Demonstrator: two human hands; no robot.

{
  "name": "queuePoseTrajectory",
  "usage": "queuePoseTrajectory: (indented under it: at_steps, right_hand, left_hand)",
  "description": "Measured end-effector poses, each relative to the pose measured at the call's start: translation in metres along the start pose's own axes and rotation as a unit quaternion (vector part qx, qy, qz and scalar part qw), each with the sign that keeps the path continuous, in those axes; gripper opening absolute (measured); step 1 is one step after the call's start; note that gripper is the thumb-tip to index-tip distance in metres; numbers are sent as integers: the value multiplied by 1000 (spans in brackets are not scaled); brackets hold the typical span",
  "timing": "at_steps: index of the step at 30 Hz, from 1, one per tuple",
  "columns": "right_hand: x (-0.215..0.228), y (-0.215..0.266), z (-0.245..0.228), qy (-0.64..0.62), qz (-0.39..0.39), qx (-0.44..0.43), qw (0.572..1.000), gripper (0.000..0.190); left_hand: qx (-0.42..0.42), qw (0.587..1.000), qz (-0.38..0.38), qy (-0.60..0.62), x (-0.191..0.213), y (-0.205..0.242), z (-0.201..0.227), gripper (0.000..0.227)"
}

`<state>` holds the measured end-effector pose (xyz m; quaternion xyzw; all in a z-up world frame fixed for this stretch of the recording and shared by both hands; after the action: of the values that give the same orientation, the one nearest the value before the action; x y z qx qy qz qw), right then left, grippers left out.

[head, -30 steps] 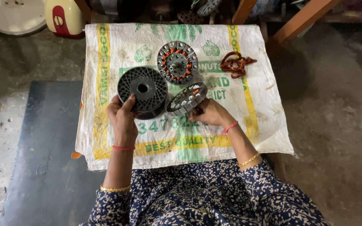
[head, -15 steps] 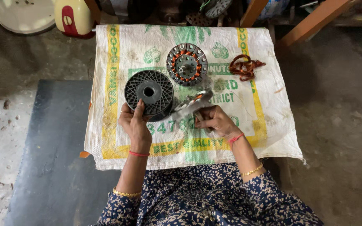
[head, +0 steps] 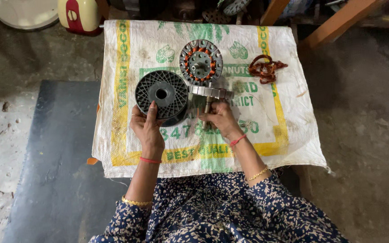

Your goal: The person winds copper wire around a motor stator core, carefully threading it through slots and securing it with a thin string. They handle the stator and a spool of copper wire, performing repetitive winding and tying actions.

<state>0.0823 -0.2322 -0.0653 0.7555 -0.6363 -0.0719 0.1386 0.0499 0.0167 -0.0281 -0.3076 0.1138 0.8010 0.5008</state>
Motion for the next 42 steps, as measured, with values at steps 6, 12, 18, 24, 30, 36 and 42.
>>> queuePoseTrajectory:
  at_steps: [6,12,18,24,30,36,42]
  right_hand:
    - [8,-16,2,110,-54,-13,992,15]
    - [19,-20,16,191,-12,-5,981,17]
    - [8,4,-8,224,21,58,973,28]
    - [23,73,-44,312,173,46,933,48]
    - [-16,125,-66,366,150,217,892,43]
    - [-29,157,-68,382,137,282,869,17]
    - [-17,187,-94,390,2,321,863,51]
  left_hand:
    - [-11,999,-34,-14,-7,2,14,16]
    - [5,999,-45,-25,-7,6,12,26]
    - [-60,959,5,-276,-6,19,29,41]
    - [-425,767,-25,-480,-43,57,99,50]
    - [-252,844,-291,-374,-96,73,60,22]
    - [-392,655,-467,-447,-135,96,32,46]
    - [-276,771,-403,-409,-108,92,23,28]
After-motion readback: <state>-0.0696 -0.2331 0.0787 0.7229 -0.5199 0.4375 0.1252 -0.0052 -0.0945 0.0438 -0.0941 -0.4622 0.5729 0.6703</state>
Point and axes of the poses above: each hand's wrist, its own y-axis away from the middle knuckle, its own x-axis out of the back of the hand, z = x × y, the point moved 6 cm from there along -y, towards the middle knuckle, and after that the axes turned 8 degrees about -x, right-handed, at the moved point
